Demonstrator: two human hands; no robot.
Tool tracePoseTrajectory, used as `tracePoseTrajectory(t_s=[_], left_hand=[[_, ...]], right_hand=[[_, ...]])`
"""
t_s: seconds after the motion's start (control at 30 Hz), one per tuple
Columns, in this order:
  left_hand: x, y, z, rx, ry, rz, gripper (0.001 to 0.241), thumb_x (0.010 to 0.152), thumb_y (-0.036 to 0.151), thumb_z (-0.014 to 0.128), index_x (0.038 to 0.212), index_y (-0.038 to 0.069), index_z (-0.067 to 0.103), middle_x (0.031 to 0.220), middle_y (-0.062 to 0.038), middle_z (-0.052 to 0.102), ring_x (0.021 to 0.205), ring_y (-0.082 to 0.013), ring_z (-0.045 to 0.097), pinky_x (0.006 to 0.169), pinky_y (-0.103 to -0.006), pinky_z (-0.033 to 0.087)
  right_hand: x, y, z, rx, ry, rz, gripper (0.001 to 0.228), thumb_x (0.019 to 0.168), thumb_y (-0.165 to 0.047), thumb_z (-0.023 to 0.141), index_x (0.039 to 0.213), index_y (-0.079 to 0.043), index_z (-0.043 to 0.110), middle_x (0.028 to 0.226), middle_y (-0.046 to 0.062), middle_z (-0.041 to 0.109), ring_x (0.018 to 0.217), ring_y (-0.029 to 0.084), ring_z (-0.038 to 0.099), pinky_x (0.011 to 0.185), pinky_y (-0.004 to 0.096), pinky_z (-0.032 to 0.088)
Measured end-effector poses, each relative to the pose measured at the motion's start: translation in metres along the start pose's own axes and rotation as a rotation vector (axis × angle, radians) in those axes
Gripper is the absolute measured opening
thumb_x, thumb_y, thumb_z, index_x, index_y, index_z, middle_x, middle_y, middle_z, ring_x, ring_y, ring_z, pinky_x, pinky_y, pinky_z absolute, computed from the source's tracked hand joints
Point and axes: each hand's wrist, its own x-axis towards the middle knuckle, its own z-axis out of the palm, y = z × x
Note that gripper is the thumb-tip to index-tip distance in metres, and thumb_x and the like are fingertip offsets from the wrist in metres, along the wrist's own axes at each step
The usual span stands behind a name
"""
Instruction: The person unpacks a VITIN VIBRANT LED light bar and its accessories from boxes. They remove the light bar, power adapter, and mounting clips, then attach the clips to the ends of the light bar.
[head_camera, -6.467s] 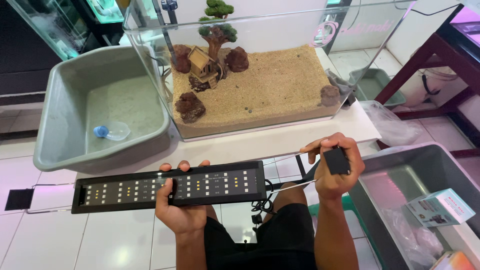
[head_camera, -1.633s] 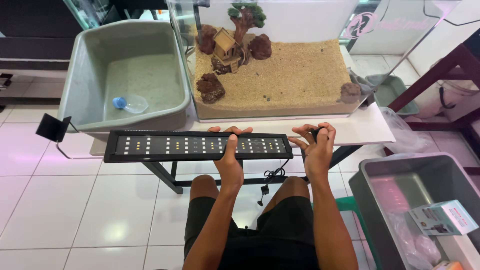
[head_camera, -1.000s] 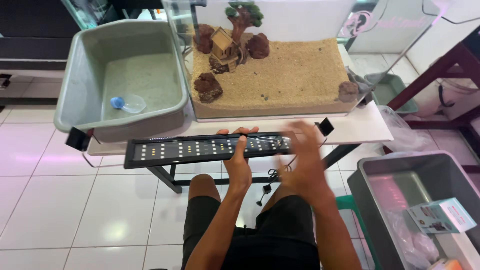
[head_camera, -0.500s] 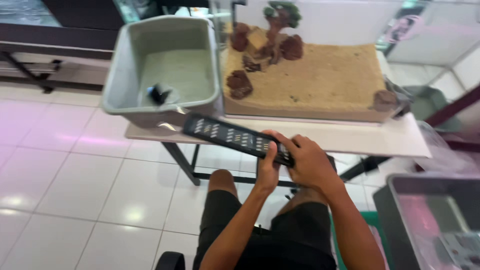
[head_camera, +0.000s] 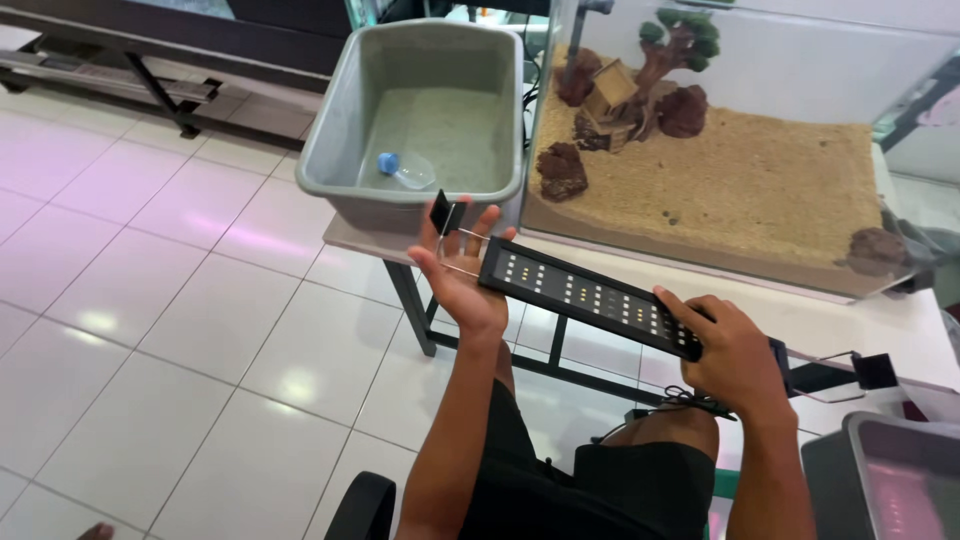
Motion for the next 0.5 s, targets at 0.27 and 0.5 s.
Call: tracePoseTrajectory(t_s=[0.27,0.5], left_hand=[[0.005,-0.021,-0.011,-0.004,0.163,-0.018,0.064,0.105,0.059,0.042,0.131,0.006,0.066,0.075,-0.007,0.050,0.067,-0.0249,0.062,0.075,-0.0440,0.064],[0.018,-0.022,-0.027,0.095,0.017,-0.010,0.062,0.105,0.059,0.041,0.132,0.008,0.065,0.103,-0.017,0.066,0.091,-0.0311,0.071,0.085,-0.0463,0.065]], right_hand=[[0.005,-0.008,0.001,-0.021,-0.051,0.049,0.085,0.063,-0.006,0.070,0.141,-0.040,0.065,0.101,0.000,0.070,0.094,0.027,0.073,0.087,0.041,0.059],[0.007,-0.002,-0.007,-0.028,-0.145,0.103,0.087,0.067,-0.007,0.072,0.146,-0.041,0.059,0.105,0.001,0.069,0.100,0.029,0.072,0.090,0.043,0.059]])
